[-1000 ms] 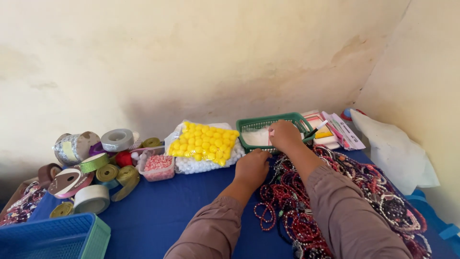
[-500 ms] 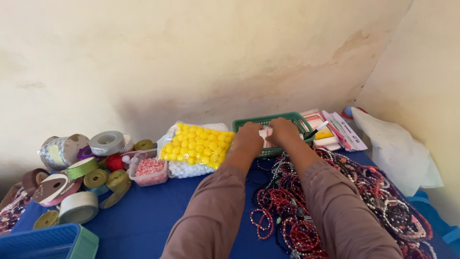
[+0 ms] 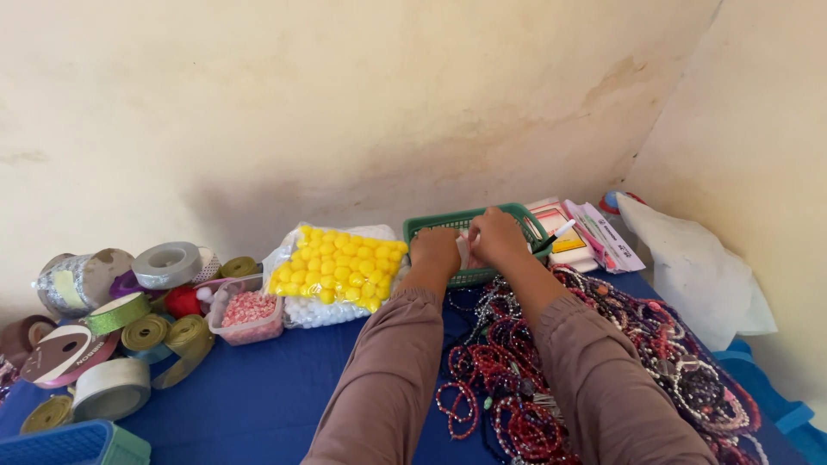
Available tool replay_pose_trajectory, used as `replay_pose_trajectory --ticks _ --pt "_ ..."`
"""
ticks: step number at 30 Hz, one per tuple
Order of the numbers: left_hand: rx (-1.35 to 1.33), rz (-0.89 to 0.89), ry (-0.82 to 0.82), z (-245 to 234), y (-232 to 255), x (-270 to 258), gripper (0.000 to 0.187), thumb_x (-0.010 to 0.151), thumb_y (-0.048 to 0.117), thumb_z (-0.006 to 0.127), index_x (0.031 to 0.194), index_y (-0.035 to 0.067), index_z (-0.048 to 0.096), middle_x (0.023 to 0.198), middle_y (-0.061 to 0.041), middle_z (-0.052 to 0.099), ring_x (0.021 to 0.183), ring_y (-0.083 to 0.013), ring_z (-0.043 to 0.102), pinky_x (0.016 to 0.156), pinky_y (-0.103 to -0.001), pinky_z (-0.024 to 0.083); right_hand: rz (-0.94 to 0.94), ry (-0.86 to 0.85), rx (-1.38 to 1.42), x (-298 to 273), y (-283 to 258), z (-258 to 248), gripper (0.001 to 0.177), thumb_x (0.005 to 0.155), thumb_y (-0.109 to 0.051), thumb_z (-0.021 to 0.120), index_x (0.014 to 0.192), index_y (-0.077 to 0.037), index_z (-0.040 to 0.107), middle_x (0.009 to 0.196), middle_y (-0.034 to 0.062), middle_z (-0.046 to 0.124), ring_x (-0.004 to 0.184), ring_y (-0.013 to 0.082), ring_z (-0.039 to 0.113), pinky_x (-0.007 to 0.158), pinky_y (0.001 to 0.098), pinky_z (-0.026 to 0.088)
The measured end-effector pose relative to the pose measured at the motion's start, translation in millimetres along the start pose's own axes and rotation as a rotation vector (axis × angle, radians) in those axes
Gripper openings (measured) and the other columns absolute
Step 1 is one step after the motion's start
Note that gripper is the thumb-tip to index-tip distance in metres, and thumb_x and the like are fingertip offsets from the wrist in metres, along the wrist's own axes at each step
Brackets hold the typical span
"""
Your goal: The person picks up beaded bracelets from a large pile on the table, places them individually into small plastic zip-top bags, and seals the bags.
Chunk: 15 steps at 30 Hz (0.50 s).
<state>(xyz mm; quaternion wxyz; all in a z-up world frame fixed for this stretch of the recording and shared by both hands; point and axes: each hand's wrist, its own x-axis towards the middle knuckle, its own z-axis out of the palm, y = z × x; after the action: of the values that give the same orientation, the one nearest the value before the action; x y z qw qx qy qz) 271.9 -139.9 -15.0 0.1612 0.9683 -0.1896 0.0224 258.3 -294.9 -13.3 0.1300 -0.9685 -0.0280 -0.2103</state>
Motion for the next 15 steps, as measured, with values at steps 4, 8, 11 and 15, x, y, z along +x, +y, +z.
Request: replay_pose_trajectory --ticks 4,8,11,15 --pt "0.027 -0.030 -0.065 2.0 0.5 4.2 0.028 0.096 0.027 0.060 0.119 0.020 0.074 0.132 -0.011 0.068 0.126 -0.0326 0.061 0.102 -0.044 0.051 0.038 -0.086 0.030 2.2 6.0 -3.6 0.006 0.075 -0.021 0.080 0.075 -0.015 0.077 0.101 0.0131 0.070 0.099 0.0342 0.067 0.087 0.0460 0.054" --pt "0.065 -0.019 0.035 3.2 0.1 1.3 0.026 0.094 0.026 0.062 0.116 0.018 0.073 0.127 -0.012 0.068 0.124 -0.0319 0.061 0.101 -0.045 0.050 0.063 -0.185 0.159 9.0 23.0 10.7 0.015 0.081 -0.015 0.071 0.092 -0.019 0.080 0.100 0.0106 0.078 0.096 0.0289 0.073 0.086 0.0424 0.057" --pt "0.096 -0.017 0.058 8.9 -1.9 3.4 0.026 0.093 0.026 0.062 0.115 0.016 0.073 0.127 -0.013 0.069 0.123 -0.0330 0.061 0.101 -0.045 0.050 0.025 -0.179 0.141 12.1 24.7 11.1 0.016 0.084 -0.020 0.073 0.099 -0.020 0.081 0.103 0.0117 0.077 0.096 0.0294 0.072 0.085 0.0423 0.057" --pt "0.059 -0.052 0.065 7.5 -2.0 2.5 0.029 0.090 0.024 0.066 0.116 0.014 0.071 0.127 -0.015 0.067 0.123 -0.0348 0.060 0.099 -0.044 0.051 -0.014 -0.182 0.095 13.0 25.0 12.0 0.024 0.077 -0.024 0.082 0.100 -0.018 0.079 0.103 0.0116 0.076 0.095 0.0299 0.071 0.084 0.0424 0.056"
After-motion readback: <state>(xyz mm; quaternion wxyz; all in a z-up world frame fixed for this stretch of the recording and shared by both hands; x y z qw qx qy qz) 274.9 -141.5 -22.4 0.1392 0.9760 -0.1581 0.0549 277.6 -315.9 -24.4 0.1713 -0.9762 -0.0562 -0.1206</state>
